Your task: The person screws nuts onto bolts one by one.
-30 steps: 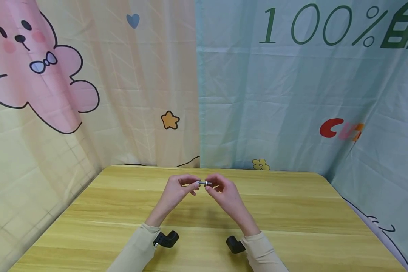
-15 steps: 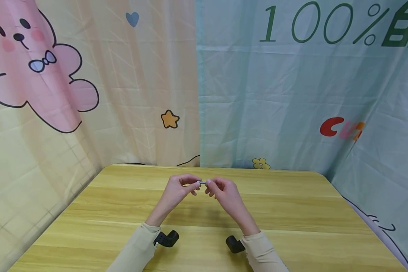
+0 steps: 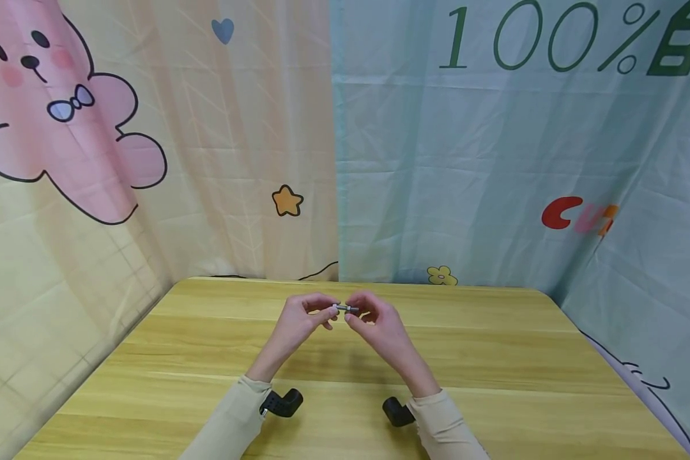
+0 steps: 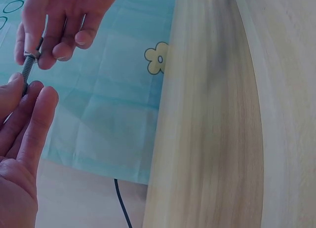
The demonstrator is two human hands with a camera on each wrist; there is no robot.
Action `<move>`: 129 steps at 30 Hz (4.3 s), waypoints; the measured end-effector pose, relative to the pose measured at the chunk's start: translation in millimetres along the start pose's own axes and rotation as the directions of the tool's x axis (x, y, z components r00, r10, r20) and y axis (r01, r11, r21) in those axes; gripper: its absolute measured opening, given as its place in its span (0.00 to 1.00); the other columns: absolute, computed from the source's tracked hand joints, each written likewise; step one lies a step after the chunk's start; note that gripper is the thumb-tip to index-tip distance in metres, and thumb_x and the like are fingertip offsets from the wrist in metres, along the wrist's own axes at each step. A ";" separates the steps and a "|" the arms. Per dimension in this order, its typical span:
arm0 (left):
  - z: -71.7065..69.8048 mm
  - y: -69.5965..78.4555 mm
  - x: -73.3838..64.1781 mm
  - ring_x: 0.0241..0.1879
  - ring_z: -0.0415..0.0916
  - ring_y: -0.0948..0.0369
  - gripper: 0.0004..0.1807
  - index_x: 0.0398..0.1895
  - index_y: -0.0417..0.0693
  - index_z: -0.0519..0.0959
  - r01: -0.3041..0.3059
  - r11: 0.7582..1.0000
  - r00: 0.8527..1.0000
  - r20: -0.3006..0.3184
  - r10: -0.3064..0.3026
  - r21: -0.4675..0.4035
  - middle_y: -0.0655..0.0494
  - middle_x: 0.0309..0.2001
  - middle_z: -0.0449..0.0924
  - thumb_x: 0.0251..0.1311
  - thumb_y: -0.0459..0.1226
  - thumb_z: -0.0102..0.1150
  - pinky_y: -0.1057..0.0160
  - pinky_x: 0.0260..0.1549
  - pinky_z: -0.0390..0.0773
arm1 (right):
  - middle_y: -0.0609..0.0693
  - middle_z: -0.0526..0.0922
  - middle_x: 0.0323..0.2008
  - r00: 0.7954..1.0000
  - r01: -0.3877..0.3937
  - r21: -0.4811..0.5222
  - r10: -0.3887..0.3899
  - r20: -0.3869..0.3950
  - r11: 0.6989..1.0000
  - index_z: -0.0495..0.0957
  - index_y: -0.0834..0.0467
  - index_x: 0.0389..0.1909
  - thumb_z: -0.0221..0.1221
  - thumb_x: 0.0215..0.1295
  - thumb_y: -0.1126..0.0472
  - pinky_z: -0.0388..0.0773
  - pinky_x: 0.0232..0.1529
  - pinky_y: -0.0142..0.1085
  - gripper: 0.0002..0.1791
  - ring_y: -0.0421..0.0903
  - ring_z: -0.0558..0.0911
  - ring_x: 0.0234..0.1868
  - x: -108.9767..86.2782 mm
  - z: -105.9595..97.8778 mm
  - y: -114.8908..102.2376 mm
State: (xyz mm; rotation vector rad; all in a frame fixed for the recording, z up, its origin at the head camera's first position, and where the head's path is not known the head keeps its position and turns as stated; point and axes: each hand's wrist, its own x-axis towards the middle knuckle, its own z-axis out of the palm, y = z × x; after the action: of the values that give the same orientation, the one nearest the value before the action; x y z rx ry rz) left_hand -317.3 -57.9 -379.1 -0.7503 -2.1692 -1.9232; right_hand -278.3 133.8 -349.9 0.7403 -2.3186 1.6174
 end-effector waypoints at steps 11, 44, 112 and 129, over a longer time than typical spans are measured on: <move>0.6 2.2 -0.7 0.36 0.81 0.43 0.05 0.39 0.41 0.85 0.000 1.000 1.000 -0.007 0.000 0.013 0.44 0.38 0.84 0.62 0.30 0.64 0.49 0.33 0.85 | 0.60 0.85 0.35 0.998 -0.065 0.046 0.064 0.026 0.997 0.80 0.66 0.45 0.58 0.71 0.66 0.83 0.41 0.44 0.08 0.57 0.83 0.37 1.1 -0.7 4.7; 3.3 13.4 -2.9 0.32 0.81 0.58 0.06 0.42 0.35 0.84 0.025 0.999 1.000 0.003 -0.025 0.047 0.39 0.38 0.83 0.63 0.27 0.62 0.60 0.28 0.85 | 0.55 0.83 0.37 0.999 -0.026 -0.080 0.024 -0.027 0.996 0.81 0.62 0.42 0.58 0.71 0.62 0.80 0.38 0.36 0.08 0.51 0.80 0.38 4.5 0.0 18.9; 4.9 38.3 -12.1 0.31 0.80 0.58 0.07 0.42 0.34 0.84 0.020 0.998 1.000 0.018 -0.022 0.061 0.38 0.41 0.83 0.63 0.28 0.62 0.50 0.32 0.85 | 0.53 0.84 0.30 0.995 -0.089 0.018 0.090 -0.049 0.996 0.83 0.60 0.37 0.57 0.73 0.51 0.82 0.38 0.43 0.16 0.53 0.81 0.33 7.8 3.6 40.4; 3.7 39.1 -10.4 0.29 0.80 0.58 0.07 0.42 0.33 0.84 0.025 0.998 1.000 -0.009 -0.024 0.062 0.36 0.38 0.83 0.63 0.27 0.62 0.55 0.30 0.85 | 0.53 0.83 0.44 0.999 0.005 -0.037 -0.006 -0.040 0.999 0.79 0.62 0.49 0.64 0.66 0.65 0.81 0.48 0.39 0.12 0.48 0.82 0.46 9.4 2.8 38.8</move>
State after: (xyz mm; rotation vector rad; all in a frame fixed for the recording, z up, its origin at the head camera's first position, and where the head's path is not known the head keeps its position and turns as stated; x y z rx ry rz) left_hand -289.8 -55.0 -349.5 -0.7069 -2.2322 -1.8574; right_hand -306.1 139.0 -378.2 0.6992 -2.3096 1.5683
